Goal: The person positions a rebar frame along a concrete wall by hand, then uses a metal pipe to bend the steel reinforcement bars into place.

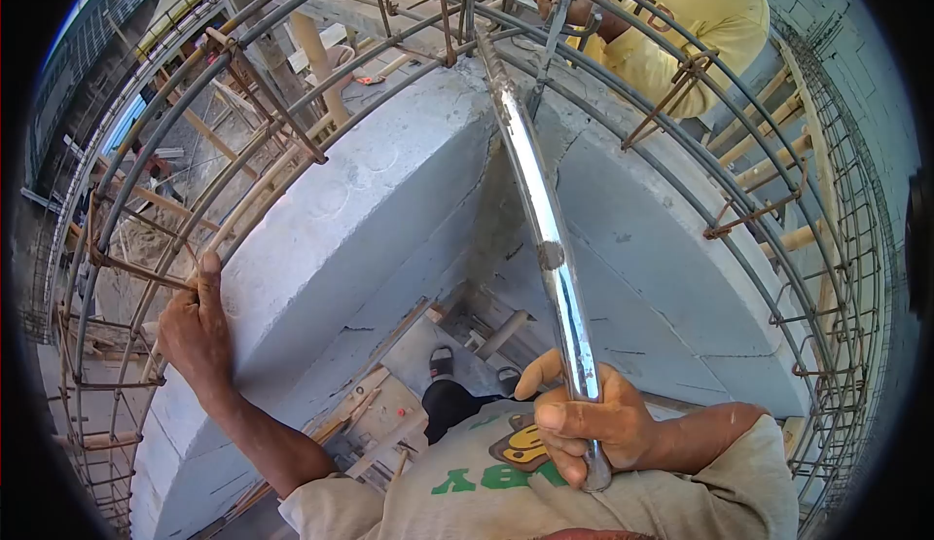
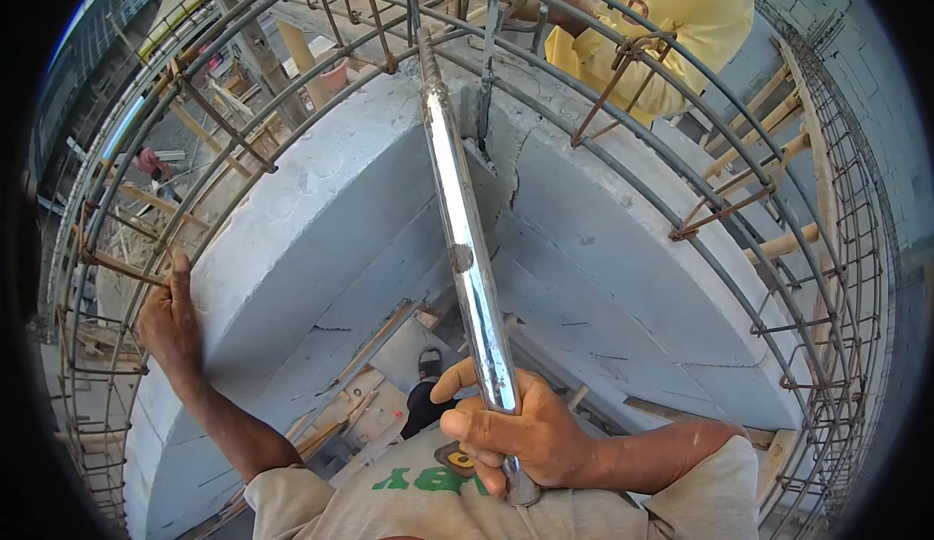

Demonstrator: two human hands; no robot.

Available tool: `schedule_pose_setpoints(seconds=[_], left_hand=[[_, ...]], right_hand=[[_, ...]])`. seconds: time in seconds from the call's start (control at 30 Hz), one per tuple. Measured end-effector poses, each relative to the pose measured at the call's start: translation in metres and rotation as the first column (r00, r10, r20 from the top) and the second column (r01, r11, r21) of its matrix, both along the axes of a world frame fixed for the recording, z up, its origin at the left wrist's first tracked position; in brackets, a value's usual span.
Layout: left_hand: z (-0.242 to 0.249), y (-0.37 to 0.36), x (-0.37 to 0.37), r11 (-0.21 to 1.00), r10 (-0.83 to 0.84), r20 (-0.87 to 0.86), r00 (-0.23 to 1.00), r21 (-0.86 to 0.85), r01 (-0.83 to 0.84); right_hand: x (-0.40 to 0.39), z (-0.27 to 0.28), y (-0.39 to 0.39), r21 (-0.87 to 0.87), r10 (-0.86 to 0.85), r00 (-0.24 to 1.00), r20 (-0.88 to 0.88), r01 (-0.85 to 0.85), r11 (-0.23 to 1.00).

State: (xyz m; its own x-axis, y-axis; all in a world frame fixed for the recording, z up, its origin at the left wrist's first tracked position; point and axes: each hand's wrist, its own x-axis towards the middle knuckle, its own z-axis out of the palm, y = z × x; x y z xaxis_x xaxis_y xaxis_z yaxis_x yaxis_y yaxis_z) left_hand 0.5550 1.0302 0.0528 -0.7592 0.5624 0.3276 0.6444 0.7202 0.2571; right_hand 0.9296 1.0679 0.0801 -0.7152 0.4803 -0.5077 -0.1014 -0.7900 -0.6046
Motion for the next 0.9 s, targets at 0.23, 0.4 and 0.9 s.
schedule_pose_setpoints(seconds=[0.23, 0.4, 0.9], left_hand=[[0.004, 0.000, 0.003, 0.999, -0.024, 0.018, 1.000, -0.034, 0.024], [0.003, -0.002, 0.004, 0.997, -0.074, -0.022, 0.997, -0.010, 0.074], [-0.005, -0.004, -0.003, 0.996, -0.082, -0.061, 0.995, 0.013, 0.083]], right_hand=[[-0.053, -0.021, -0.022, -0.059, -0.116, 0.986, -0.118, 0.110, 0.992], [-0.078, -0.037, -0.030, 0.020, -0.147, 0.978, -0.150, 0.151, 0.988], [-0.162, -0.066, -0.042, 0.016, -0.293, 0.896, -0.334, 0.317, 0.948]])
